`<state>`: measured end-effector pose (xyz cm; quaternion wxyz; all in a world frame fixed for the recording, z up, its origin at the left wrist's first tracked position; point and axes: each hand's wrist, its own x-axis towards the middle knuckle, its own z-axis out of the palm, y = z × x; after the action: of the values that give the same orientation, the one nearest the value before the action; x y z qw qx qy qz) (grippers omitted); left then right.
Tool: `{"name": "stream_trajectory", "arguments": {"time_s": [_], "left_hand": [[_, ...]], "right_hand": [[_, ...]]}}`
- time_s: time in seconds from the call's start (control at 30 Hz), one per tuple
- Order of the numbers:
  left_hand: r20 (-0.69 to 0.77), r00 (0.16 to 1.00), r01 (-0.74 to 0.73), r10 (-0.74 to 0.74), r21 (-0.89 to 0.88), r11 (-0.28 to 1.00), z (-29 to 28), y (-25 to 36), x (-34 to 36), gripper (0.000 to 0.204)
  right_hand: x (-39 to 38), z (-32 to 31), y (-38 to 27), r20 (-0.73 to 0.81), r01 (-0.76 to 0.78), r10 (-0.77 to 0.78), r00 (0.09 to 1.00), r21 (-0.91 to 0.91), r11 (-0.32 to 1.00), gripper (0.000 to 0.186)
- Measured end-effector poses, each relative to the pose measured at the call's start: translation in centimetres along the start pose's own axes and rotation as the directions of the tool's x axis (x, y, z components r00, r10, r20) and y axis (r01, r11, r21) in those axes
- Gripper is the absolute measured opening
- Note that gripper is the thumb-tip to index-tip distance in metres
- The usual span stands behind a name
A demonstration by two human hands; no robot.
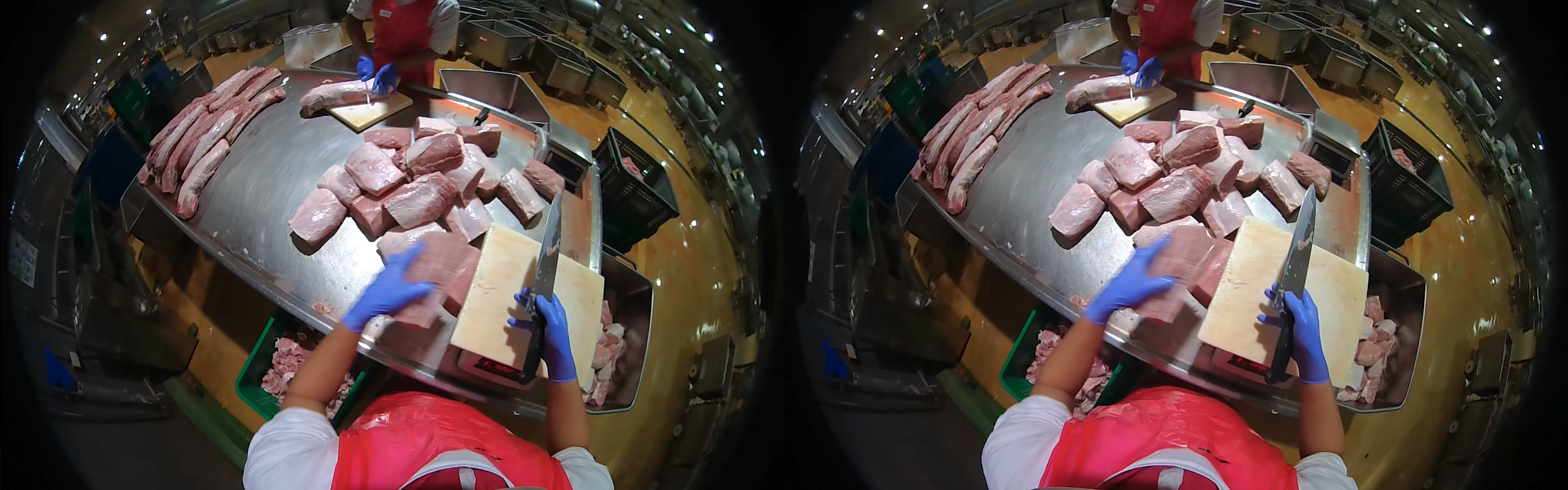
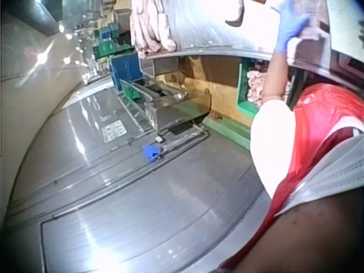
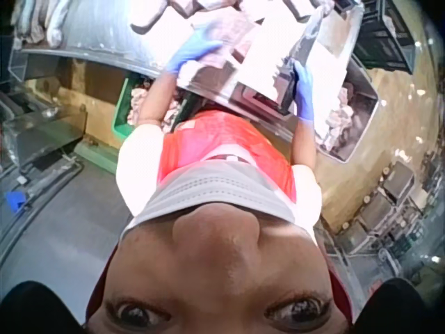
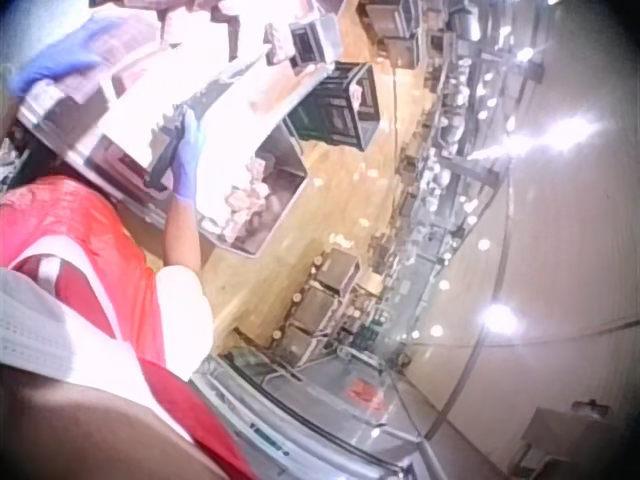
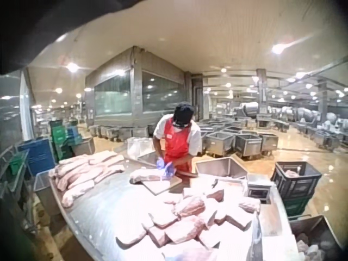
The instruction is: The person cuts large pieces of raw meat into smaller portions using a knife on a cutting board placed on a digital scale. The person repeatedly trims and slices the meat, placing the cut pieces into a green bin below the workstation.
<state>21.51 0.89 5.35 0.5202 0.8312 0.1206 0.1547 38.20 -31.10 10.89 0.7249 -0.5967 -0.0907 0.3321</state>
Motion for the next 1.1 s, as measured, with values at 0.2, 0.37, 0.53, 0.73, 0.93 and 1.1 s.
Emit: {"name": "stream_trajectory", "arguments": {"time_s": [0.2, 0.37, 0.53, 0.73, 0.93, 1.1], "left_hand": [[0.149, 0.964, -0.26, 0.218, 0.677, 0.689, 15.3, 12.4, 5.2, 0.093], [0.232, 0.948, -0.308, 0.218, 0.494, 0.813, 18.5, 12.4, 5.5, 0.091], [0.145, 0.986, -0.109, 0.077, 0.234, 0.966, 17.0, 10.4, 3.6, 0.103], [0.226, 0.972, 0.006, 0.058, -0.27, 0.963, 17.9, 10.0, 4.3, 0.075], [0.19, 0.964, -0.148, 0.189, -0.207, 0.967, 21.7, 9.3, 5.5, 0.068], [0.167, 0.986, 0.024, 0.011, -0.209, 0.978, 15.1, 8.5, 2.5, 0.041]], "right_hand": [[2.0, -4.9, 0.1, -0.156, 0.104, -0.095, 0.983, 0.055, 0.993, 0.036], [1.9, -10.0, -0.1, -0.234, 0.196, -0.206, 0.95, -0.064, 0.978, 0.017], [1.3, -17.5, -0.1, -0.252, 0.204, -0.335, 0.908, -0.434, 0.878, 0.02], [0.9, -28.3, -0.4, -0.378, 0.253, -0.339, 0.861, -0.258, 0.932, 0.031], [2.4, -11.3, 4.5, -0.161, 0.41, -0.612, 0.774, -0.609, 0.679, 0.029], [-5.4, -10.4, -1.3, -0.102, 0.176, -0.22, 0.97, -0.325, 0.929, 0.028]]}}
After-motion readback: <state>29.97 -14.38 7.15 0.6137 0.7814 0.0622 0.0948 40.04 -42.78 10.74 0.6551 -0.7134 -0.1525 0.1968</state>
